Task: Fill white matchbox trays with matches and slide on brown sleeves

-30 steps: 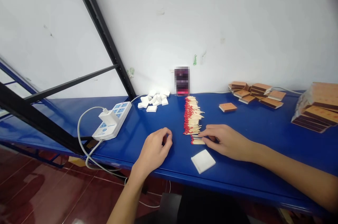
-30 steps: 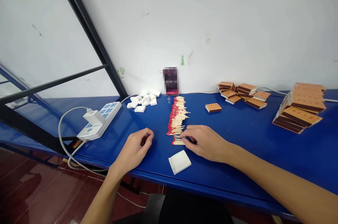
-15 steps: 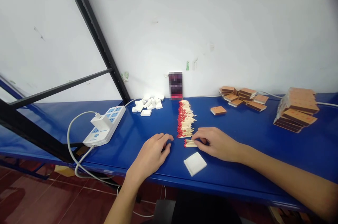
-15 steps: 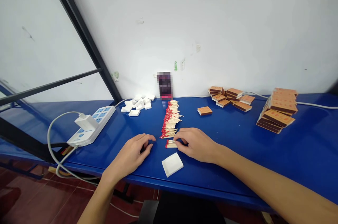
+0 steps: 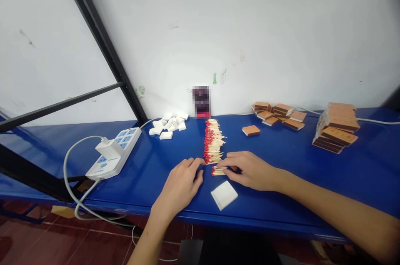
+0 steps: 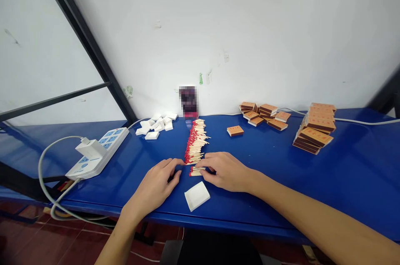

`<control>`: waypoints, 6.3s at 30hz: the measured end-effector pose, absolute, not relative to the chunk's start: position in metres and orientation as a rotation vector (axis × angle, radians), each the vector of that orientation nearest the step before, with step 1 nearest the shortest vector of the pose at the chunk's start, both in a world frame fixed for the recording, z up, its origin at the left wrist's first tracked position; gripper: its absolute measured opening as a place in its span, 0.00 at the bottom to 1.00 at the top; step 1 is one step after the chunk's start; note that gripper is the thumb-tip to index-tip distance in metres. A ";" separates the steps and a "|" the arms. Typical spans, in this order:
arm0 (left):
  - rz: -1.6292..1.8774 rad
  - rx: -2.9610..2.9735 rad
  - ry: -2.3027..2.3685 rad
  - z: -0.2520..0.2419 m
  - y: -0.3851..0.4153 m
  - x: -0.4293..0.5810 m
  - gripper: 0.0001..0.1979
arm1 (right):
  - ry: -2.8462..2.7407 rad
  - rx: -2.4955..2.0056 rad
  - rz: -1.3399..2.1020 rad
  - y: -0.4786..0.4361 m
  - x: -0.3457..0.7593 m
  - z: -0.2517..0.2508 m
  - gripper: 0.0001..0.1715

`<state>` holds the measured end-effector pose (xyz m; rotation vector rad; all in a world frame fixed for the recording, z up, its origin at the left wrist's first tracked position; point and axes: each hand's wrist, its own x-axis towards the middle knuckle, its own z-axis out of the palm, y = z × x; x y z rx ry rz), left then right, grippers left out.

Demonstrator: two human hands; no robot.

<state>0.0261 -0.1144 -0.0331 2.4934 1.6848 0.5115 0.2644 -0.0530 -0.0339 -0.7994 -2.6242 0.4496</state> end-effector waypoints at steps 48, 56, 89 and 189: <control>0.573 2.453 1.653 -0.032 -0.114 0.025 0.13 | -2.696 -0.686 0.444 -0.053 0.266 -0.030 0.18; 0.564 2.459 1.653 -0.032 -0.114 0.024 0.12 | -2.698 -0.674 0.443 -0.053 0.265 -0.032 0.16; 0.532 2.472 1.669 -0.034 -0.113 0.022 0.16 | -2.625 -0.739 0.484 -0.053 0.264 -0.031 0.17; 0.466 2.549 1.495 -0.034 -0.111 0.020 0.20 | -2.600 -0.892 0.570 -0.049 0.264 -0.029 0.15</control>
